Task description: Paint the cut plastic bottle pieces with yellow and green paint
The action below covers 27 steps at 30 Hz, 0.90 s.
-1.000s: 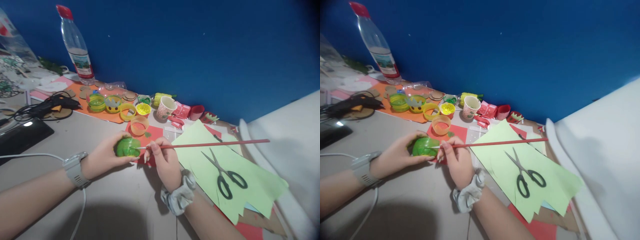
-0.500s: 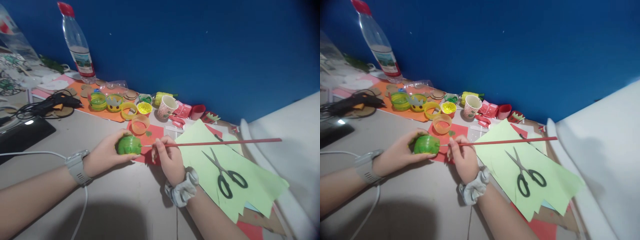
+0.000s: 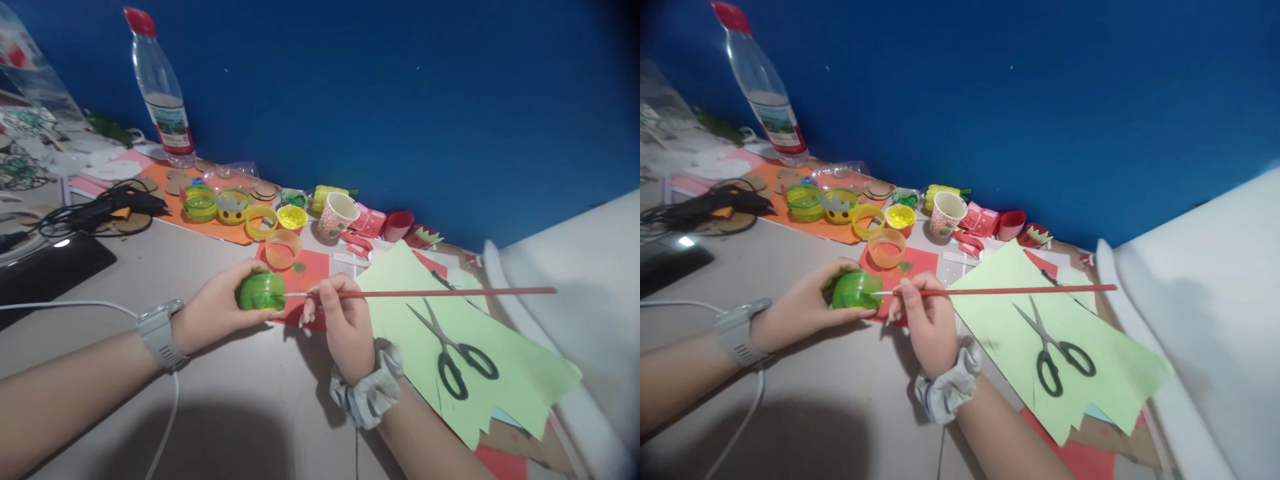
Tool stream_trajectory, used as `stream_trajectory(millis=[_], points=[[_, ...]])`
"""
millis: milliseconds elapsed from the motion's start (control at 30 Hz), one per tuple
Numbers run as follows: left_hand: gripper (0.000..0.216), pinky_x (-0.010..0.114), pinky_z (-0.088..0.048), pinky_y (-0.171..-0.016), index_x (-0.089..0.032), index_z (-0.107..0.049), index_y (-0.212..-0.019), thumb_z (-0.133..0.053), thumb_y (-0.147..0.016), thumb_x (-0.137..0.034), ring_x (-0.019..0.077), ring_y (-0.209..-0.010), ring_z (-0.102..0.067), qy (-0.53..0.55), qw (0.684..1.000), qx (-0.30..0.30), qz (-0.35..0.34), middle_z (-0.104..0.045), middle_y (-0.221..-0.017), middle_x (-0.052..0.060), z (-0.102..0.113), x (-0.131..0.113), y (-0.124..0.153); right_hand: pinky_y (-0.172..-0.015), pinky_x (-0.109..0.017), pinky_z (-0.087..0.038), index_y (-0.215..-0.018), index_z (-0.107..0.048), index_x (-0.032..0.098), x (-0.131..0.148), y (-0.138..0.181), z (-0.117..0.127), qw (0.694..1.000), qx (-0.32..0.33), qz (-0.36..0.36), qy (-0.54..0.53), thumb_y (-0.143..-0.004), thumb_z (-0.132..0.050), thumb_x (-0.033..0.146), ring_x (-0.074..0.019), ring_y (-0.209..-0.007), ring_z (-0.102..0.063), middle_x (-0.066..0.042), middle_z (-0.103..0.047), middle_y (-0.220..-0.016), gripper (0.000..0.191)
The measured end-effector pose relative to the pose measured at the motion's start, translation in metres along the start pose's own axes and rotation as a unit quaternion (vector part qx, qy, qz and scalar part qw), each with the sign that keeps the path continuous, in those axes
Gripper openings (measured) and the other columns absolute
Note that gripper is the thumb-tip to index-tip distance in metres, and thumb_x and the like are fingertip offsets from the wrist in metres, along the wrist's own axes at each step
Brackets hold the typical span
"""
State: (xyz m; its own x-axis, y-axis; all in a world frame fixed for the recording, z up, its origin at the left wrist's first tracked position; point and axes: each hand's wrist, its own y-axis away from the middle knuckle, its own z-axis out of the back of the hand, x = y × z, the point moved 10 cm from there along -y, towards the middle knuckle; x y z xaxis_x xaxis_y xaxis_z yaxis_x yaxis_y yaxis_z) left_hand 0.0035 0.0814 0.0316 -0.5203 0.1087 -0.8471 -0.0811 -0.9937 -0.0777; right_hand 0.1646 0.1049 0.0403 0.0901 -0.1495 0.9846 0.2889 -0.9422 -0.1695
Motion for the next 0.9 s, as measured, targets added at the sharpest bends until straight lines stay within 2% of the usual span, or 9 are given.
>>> stream_trajectory(millis=[133, 267, 333, 433, 500, 600, 700, 767, 900], points=[[0.055, 0.035, -0.053, -0.087, -0.019, -0.055, -0.11, -0.075, -0.071, -0.052, 0.0243, -0.097, -0.063, -0.013, 1.0, -0.003, 0.004, -0.065, -0.106, 0.005, 0.001, 0.0, -0.001, -0.053, -0.019, -0.047, -0.072, -0.05, 0.02, -0.002, -0.001, 0.003, 0.998, -0.005, -0.001, 0.061, -0.097, -0.052, 0.039, -0.0066, -0.048, -0.053, 0.007, -0.054, -0.053, 0.032], [0.055, 0.035, -0.054, -0.086, -0.019, -0.053, -0.112, -0.074, -0.073, -0.052, 0.0238, -0.096, -0.063, -0.019, 1.0, 0.005, 0.011, -0.065, -0.106, 0.005, 0.0, 0.001, 0.0, -0.047, -0.021, -0.046, -0.076, -0.05, 0.021, -0.004, 0.001, 0.008, 0.999, -0.042, -0.007, 0.004, -0.097, -0.052, 0.043, -0.0082, -0.045, -0.052, 0.007, -0.054, -0.054, 0.03], [0.055, 0.035, -0.054, -0.085, -0.019, -0.053, -0.112, -0.074, -0.073, -0.052, 0.0241, -0.096, -0.063, -0.011, 1.0, 0.01, 0.01, -0.064, -0.106, 0.005, -0.001, 0.0, 0.0, -0.05, -0.023, -0.049, -0.08, -0.052, 0.021, -0.003, 0.002, 0.003, 0.999, -0.025, 0.0, -0.024, -0.096, -0.053, 0.043, -0.0098, -0.048, -0.056, 0.006, -0.057, -0.058, 0.027], [0.055, 0.036, -0.054, -0.086, -0.019, -0.053, -0.111, -0.074, -0.072, -0.051, 0.0247, -0.097, -0.063, -0.013, 1.0, 0.006, 0.008, -0.064, -0.106, 0.006, 0.0, -0.001, 0.001, -0.051, -0.022, -0.049, -0.077, -0.052, 0.021, -0.006, 0.001, 0.001, 1.0, -0.003, -0.007, 0.01, -0.096, -0.054, 0.042, -0.0096, -0.049, -0.056, 0.005, -0.057, -0.056, 0.029], [0.054, 0.036, -0.053, -0.087, -0.018, -0.053, -0.111, -0.074, -0.073, -0.05, 0.0244, -0.097, -0.063, -0.017, 1.0, 0.004, 0.013, -0.064, -0.107, 0.006, 0.001, 0.0, 0.002, -0.047, -0.02, -0.046, -0.074, -0.05, 0.021, -0.007, -0.001, 0.01, 0.999, -0.026, -0.012, 0.03, -0.096, -0.054, 0.042, -0.0082, -0.044, -0.053, 0.007, -0.054, -0.052, 0.031], [0.053, 0.035, -0.053, -0.087, -0.019, -0.053, -0.111, -0.074, -0.073, -0.05, 0.024, -0.097, -0.064, -0.024, 1.0, 0.008, 0.015, -0.065, -0.107, 0.005, 0.0, -0.001, 0.002, -0.044, -0.02, -0.045, -0.076, -0.05, 0.021, -0.005, -0.003, 0.017, 0.998, -0.054, -0.008, -0.021, -0.095, -0.055, 0.043, -0.0075, -0.041, -0.05, 0.008, -0.055, -0.053, 0.029], [0.055, 0.034, -0.054, -0.085, -0.019, -0.054, -0.111, -0.074, -0.073, -0.053, 0.0243, -0.096, -0.064, -0.026, 1.0, 0.016, -0.002, -0.066, -0.106, 0.005, -0.003, -0.003, 0.003, -0.045, -0.02, -0.048, -0.081, -0.052, 0.021, -0.006, -0.002, 0.004, 0.998, -0.01, -0.019, -0.062, -0.095, -0.056, 0.043, -0.0084, -0.045, -0.055, 0.006, -0.059, -0.059, 0.026], [0.054, 0.033, -0.054, -0.084, -0.019, -0.055, -0.11, -0.073, -0.072, -0.053, 0.0246, -0.096, -0.064, -0.035, 0.999, 0.025, -0.009, -0.066, -0.106, 0.005, -0.005, -0.004, 0.003, -0.046, -0.019, -0.047, -0.079, -0.052, 0.02, -0.012, -0.002, -0.001, 0.999, 0.01, -0.033, -0.037, -0.095, -0.055, 0.042, -0.0082, -0.046, -0.056, 0.005, -0.06, -0.058, 0.027], [0.055, 0.034, -0.053, -0.086, -0.019, -0.053, -0.112, -0.073, -0.073, -0.053, 0.0248, -0.098, -0.063, -0.048, 0.999, 0.025, 0.002, -0.065, -0.108, 0.005, -0.003, -0.001, 0.003, -0.044, -0.018, -0.045, -0.074, -0.048, 0.02, -0.018, -0.005, 0.011, 0.999, -0.03, -0.043, -0.004, -0.095, -0.055, 0.045, -0.007, -0.041, -0.05, 0.008, -0.052, -0.051, 0.033]])
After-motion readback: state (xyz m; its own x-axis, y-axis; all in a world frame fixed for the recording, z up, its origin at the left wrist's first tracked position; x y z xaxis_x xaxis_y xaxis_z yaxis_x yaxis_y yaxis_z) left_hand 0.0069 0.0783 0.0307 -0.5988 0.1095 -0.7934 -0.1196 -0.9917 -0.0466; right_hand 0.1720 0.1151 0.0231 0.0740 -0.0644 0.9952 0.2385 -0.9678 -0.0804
